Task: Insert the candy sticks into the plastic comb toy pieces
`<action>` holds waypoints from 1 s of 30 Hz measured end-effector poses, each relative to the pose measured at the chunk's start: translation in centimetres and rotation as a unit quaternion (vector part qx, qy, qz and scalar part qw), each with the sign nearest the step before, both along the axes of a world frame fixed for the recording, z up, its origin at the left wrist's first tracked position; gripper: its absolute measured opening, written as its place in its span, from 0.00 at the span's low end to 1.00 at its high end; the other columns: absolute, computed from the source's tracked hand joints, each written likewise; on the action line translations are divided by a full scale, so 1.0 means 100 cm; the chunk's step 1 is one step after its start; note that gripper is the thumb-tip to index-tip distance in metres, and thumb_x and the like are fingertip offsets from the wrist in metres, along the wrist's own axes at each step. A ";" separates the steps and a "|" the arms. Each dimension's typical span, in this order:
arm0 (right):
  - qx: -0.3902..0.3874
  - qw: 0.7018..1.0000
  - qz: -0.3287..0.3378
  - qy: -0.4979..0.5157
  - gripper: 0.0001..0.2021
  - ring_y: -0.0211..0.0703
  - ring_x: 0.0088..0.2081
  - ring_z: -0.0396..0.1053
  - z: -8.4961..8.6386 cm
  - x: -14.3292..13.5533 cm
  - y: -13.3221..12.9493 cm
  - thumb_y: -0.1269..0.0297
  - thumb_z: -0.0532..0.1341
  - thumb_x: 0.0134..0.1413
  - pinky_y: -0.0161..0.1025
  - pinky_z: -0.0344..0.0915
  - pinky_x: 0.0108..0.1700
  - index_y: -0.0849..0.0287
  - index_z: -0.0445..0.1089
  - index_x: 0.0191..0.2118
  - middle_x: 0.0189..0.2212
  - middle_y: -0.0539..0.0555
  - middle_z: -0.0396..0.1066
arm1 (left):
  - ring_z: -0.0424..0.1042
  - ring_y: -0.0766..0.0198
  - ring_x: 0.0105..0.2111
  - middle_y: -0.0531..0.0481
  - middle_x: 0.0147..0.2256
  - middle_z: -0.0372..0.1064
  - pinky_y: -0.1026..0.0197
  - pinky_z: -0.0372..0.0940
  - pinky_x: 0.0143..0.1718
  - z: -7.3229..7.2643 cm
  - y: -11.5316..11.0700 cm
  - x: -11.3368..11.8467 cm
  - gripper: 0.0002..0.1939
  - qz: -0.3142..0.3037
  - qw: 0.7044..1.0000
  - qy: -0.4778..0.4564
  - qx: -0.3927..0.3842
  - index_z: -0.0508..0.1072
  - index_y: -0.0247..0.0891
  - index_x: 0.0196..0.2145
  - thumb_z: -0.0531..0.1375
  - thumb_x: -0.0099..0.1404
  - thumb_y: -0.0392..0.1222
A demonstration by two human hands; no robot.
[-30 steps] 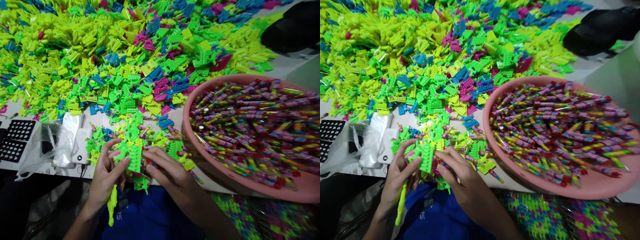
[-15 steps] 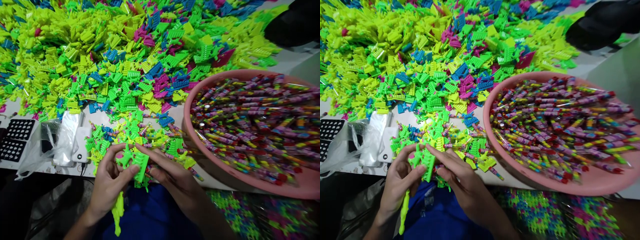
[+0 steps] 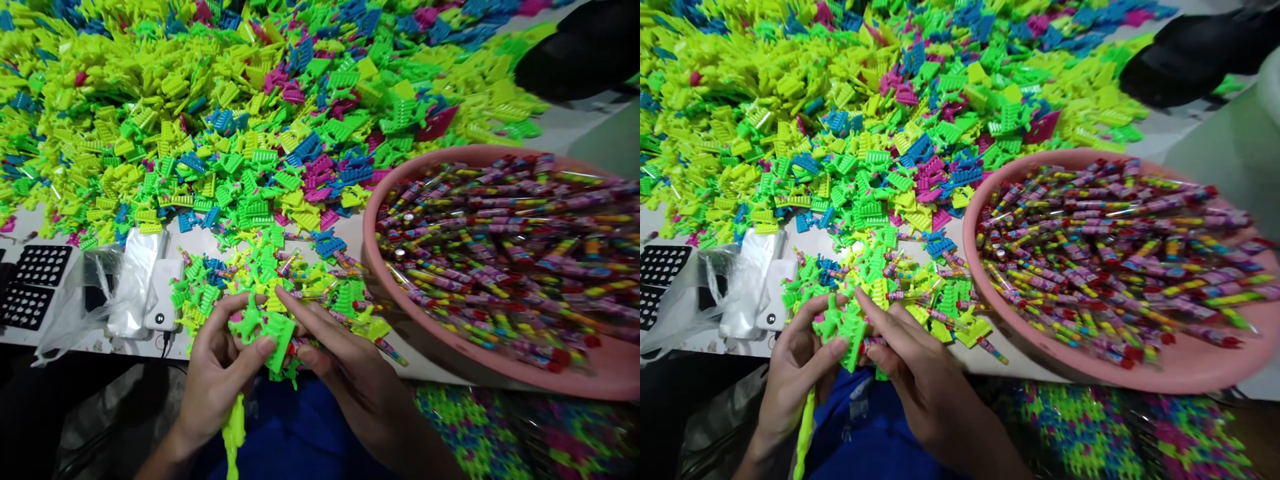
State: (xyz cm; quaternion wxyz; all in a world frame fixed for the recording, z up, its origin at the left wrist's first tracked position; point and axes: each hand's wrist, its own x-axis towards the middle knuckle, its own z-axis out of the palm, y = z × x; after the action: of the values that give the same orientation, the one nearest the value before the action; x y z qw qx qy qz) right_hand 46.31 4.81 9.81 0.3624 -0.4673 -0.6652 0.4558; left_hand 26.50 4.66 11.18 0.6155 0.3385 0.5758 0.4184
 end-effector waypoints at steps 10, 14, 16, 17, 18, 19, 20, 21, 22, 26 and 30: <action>0.042 0.998 0.003 -0.042 0.26 0.52 0.70 0.77 -0.003 0.000 0.001 0.57 0.54 0.85 0.48 0.71 0.74 0.56 0.69 0.78 0.68 0.55 0.80 | 0.51 0.70 0.13 0.64 0.15 0.56 0.65 0.45 0.13 0.011 0.008 0.011 0.30 -0.013 1.000 -0.021 -0.012 0.76 0.45 0.56 0.78 0.65 0.62; 0.062 0.996 -0.002 -0.059 0.27 0.50 0.70 0.78 -0.002 -0.003 -0.001 0.61 0.54 0.84 0.45 0.73 0.72 0.54 0.64 0.81 0.68 0.54 0.81 | 0.53 0.70 0.14 0.64 0.16 0.56 0.65 0.47 0.14 0.012 0.004 0.011 0.31 -0.010 1.000 0.003 -0.012 0.75 0.44 0.57 0.77 0.65 0.61; 0.064 0.996 0.000 -0.059 0.28 0.51 0.70 0.78 -0.001 -0.004 -0.001 0.63 0.54 0.84 0.46 0.74 0.72 0.52 0.61 0.82 0.67 0.54 0.81 | 0.53 0.70 0.15 0.64 0.17 0.56 0.65 0.47 0.15 0.011 0.002 0.010 0.31 -0.002 1.000 0.016 -0.007 0.76 0.44 0.57 0.77 0.65 0.61; 0.064 0.996 0.001 -0.056 0.29 0.51 0.70 0.78 0.000 -0.005 -0.001 0.64 0.53 0.84 0.47 0.74 0.72 0.51 0.59 0.83 0.67 0.54 0.81 | 0.53 0.70 0.15 0.64 0.17 0.55 0.66 0.47 0.15 0.010 0.001 0.010 0.30 0.005 1.000 0.027 -0.002 0.76 0.44 0.56 0.77 0.66 0.61; 0.064 0.997 0.002 -0.053 0.29 0.52 0.69 0.79 0.000 -0.005 0.000 0.64 0.53 0.84 0.48 0.74 0.72 0.50 0.58 0.83 0.67 0.53 0.81 | 0.53 0.70 0.15 0.63 0.18 0.55 0.66 0.47 0.15 0.010 0.000 0.009 0.30 0.011 0.999 0.037 0.002 0.76 0.44 0.56 0.77 0.66 0.61; 0.064 0.997 0.003 -0.048 0.29 0.52 0.68 0.79 0.000 -0.005 0.000 0.64 0.53 0.84 0.49 0.74 0.72 0.49 0.57 0.84 0.67 0.53 0.82 | 0.53 0.70 0.16 0.63 0.18 0.56 0.66 0.48 0.15 0.009 0.000 0.008 0.30 0.014 0.999 0.042 0.005 0.77 0.44 0.56 0.77 0.66 0.61; 0.063 0.997 0.003 -0.043 0.29 0.53 0.68 0.80 0.000 -0.005 0.001 0.64 0.54 0.84 0.49 0.75 0.72 0.48 0.57 0.83 0.67 0.53 0.82 | 0.54 0.70 0.16 0.63 0.19 0.56 0.65 0.48 0.15 0.009 0.000 0.008 0.30 0.011 0.999 0.040 0.005 0.77 0.44 0.56 0.77 0.66 0.62; 0.063 0.997 0.004 -0.037 0.29 0.53 0.67 0.81 0.000 -0.005 0.001 0.63 0.55 0.84 0.49 0.75 0.71 0.47 0.58 0.83 0.67 0.53 0.82 | 0.53 0.70 0.15 0.63 0.19 0.56 0.65 0.48 0.15 0.009 0.000 0.007 0.30 0.003 1.000 0.029 0.000 0.77 0.44 0.56 0.77 0.66 0.62; 0.062 0.998 0.005 -0.031 0.29 0.53 0.66 0.81 0.000 -0.005 0.001 0.62 0.55 0.84 0.48 0.76 0.71 0.47 0.59 0.83 0.67 0.53 0.82 | 0.53 0.70 0.15 0.63 0.18 0.56 0.65 0.48 0.15 0.009 0.001 0.007 0.30 -0.008 1.000 0.014 -0.005 0.76 0.44 0.56 0.77 0.66 0.62; 0.067 0.997 0.004 -0.036 0.28 0.51 0.67 0.81 0.001 -0.006 0.000 0.63 0.54 0.84 0.47 0.73 0.73 0.49 0.60 0.83 0.69 0.53 0.80 | 0.52 0.70 0.14 0.63 0.17 0.56 0.65 0.47 0.14 0.011 0.002 0.008 0.30 -0.012 1.000 0.007 -0.002 0.76 0.45 0.56 0.77 0.65 0.63; 0.090 0.995 -0.001 -0.052 0.29 0.49 0.70 0.78 -0.001 -0.006 -0.003 0.67 0.54 0.82 0.47 0.68 0.76 0.56 0.61 0.82 0.72 0.56 0.76 | 0.54 0.70 0.16 0.62 0.18 0.59 0.65 0.48 0.15 0.012 0.000 0.009 0.30 0.018 0.998 0.055 0.021 0.77 0.44 0.56 0.78 0.65 0.62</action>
State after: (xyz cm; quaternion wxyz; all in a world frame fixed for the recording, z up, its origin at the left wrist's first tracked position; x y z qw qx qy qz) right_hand 45.68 4.55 9.69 0.3687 -0.4561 -0.7211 0.3688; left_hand 27.41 4.64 12.37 0.5682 0.3634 0.6059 0.4218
